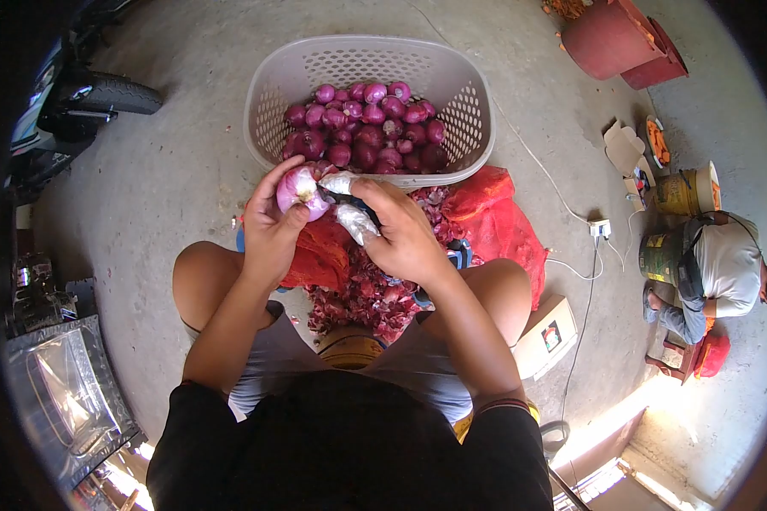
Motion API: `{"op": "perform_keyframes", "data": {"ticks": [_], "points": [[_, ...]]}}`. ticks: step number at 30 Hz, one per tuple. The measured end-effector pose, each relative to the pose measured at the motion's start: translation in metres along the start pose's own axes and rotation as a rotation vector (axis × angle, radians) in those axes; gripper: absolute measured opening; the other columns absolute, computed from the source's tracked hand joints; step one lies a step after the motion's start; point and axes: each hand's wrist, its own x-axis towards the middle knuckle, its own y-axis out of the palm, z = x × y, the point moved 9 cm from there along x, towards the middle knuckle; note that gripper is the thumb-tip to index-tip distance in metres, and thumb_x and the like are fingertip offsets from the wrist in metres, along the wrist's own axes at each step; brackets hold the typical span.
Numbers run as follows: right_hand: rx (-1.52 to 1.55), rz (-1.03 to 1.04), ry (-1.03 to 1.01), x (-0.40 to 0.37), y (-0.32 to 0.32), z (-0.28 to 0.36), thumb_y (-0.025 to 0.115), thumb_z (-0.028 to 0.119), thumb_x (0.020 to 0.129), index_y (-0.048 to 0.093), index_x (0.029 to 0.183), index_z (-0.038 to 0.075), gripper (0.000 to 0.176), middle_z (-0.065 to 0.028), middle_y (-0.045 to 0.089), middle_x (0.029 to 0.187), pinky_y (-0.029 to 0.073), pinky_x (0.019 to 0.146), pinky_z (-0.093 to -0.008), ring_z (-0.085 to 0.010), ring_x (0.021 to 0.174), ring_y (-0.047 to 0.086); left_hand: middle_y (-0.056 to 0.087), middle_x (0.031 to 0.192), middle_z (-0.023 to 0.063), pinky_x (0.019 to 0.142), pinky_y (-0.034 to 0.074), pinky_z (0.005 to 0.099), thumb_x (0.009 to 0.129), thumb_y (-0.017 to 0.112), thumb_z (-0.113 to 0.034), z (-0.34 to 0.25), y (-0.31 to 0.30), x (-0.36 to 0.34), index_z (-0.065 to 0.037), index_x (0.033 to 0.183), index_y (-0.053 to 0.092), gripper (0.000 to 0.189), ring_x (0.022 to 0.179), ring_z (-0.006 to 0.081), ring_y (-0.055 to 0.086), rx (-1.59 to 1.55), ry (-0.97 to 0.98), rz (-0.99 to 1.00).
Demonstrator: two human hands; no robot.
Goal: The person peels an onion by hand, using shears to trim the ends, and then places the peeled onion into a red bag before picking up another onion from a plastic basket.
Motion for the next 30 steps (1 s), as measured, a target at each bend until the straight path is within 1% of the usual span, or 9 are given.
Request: {"op": "perform_keyframes", "data": {"ticks": [4,7,10,16,22,25,26,29,30], "points": [[0.057,-0.050,0.013,-0.003,0.001,-0.007,0.059,-0.005,0.071,0.047,0.121,0.005,0.052,-0.0204,0.055,0.118,0.042,0.092,-0.0439,-0.0393,0.108,0.053,0.057,0.112,0.0086,0.089,0.047,0.0301,0.081,0.069,-0.007,0.001,0.001,0.000,0.001,0.129,0.043,0.056,0.101,0.0148,0.056,-0.044,-0.016,-0.005],[0.092,-0.074,0.015,-0.003,0.003,-0.009,0.057,-0.008,0.070,0.047,0.121,0.005,0.053,-0.0203,0.055,0.118,0.042,0.093,-0.0429,-0.0388,0.109,0.053,0.057,0.112,0.0086,0.090,0.047,0.0308,0.081,0.070,-0.012,0.008,0.001,0.000,0.001,0.129,0.042,0.057,0.102,0.0154,0.056,-0.173,-0.052,-0.023],[0.111,-0.079,0.004,0.000,0.002,-0.001,0.054,-0.010,0.070,0.045,0.123,0.005,0.057,-0.0200,0.054,0.118,0.042,0.094,-0.0421,-0.0385,0.110,0.053,0.057,0.113,0.0089,0.091,0.047,0.0313,0.080,0.071,-0.018,0.010,0.001,-0.001,0.001,0.130,0.042,0.061,0.103,0.0159,0.056,-0.211,-0.084,-0.029],[0.181,-0.083,0.035,-0.001,0.002,-0.010,0.051,-0.013,0.070,0.040,0.127,0.007,0.062,-0.0182,0.054,0.121,0.041,0.095,-0.0388,-0.0335,0.111,0.054,0.057,0.115,0.0089,0.093,0.045,0.0316,0.079,0.072,-0.022,0.010,0.003,-0.001,0.001,0.130,0.042,0.064,0.105,0.0164,0.055,-0.225,-0.091,-0.001],[0.277,-0.169,0.060,0.006,-0.012,0.001,0.052,-0.010,0.076,0.043,0.127,0.005,0.054,-0.0130,0.055,0.118,0.041,0.093,-0.0325,-0.0232,0.108,0.054,0.055,0.117,0.0087,0.093,0.045,0.0318,0.080,0.072,-0.016,0.004,0.002,0.000,0.001,0.130,0.042,0.061,0.106,0.0166,0.055,-0.185,-0.048,-0.004],[0.313,-0.090,0.102,0.004,-0.011,-0.001,0.052,-0.007,0.079,0.045,0.126,0.003,0.049,-0.0113,0.055,0.117,0.041,0.091,-0.0302,-0.0203,0.106,0.054,0.055,0.117,0.0087,0.092,0.045,0.0307,0.079,0.071,-0.010,0.000,0.002,0.000,0.001,0.130,0.042,0.059,0.104,0.0157,0.055,-0.168,-0.038,-0.016],[0.350,-0.034,0.093,0.002,-0.006,-0.001,0.054,-0.006,0.077,0.042,0.128,0.003,0.053,-0.0133,0.055,0.117,0.042,0.090,-0.0320,-0.0228,0.106,0.055,0.055,0.117,0.0086,0.091,0.045,0.0301,0.079,0.071,-0.008,-0.001,0.001,0.000,0.001,0.130,0.042,0.059,0.103,0.0153,0.055,-0.123,-0.031,-0.015],[0.271,0.041,0.174,-0.007,0.003,-0.010,0.057,-0.004,0.076,0.038,0.130,0.004,0.058,-0.0159,0.054,0.117,0.043,0.089,-0.0340,-0.0260,0.105,0.057,0.055,0.115,0.0084,0.090,0.045,0.0285,0.077,0.071,-0.004,-0.003,0.002,-0.001,0.001,0.129,0.042,0.060,0.102,0.0141,0.055,-0.013,-0.017,-0.003],[0.246,0.089,0.207,-0.002,0.004,-0.002,0.059,-0.002,0.075,0.036,0.131,0.004,0.062,-0.0178,0.054,0.118,0.043,0.088,-0.0360,-0.0287,0.105,0.057,0.055,0.115,0.0083,0.090,0.045,0.0281,0.077,0.071,-0.003,-0.004,0.003,-0.001,0.001,0.129,0.042,0.060,0.101,0.0138,0.055,0.007,-0.017,0.005]]}}
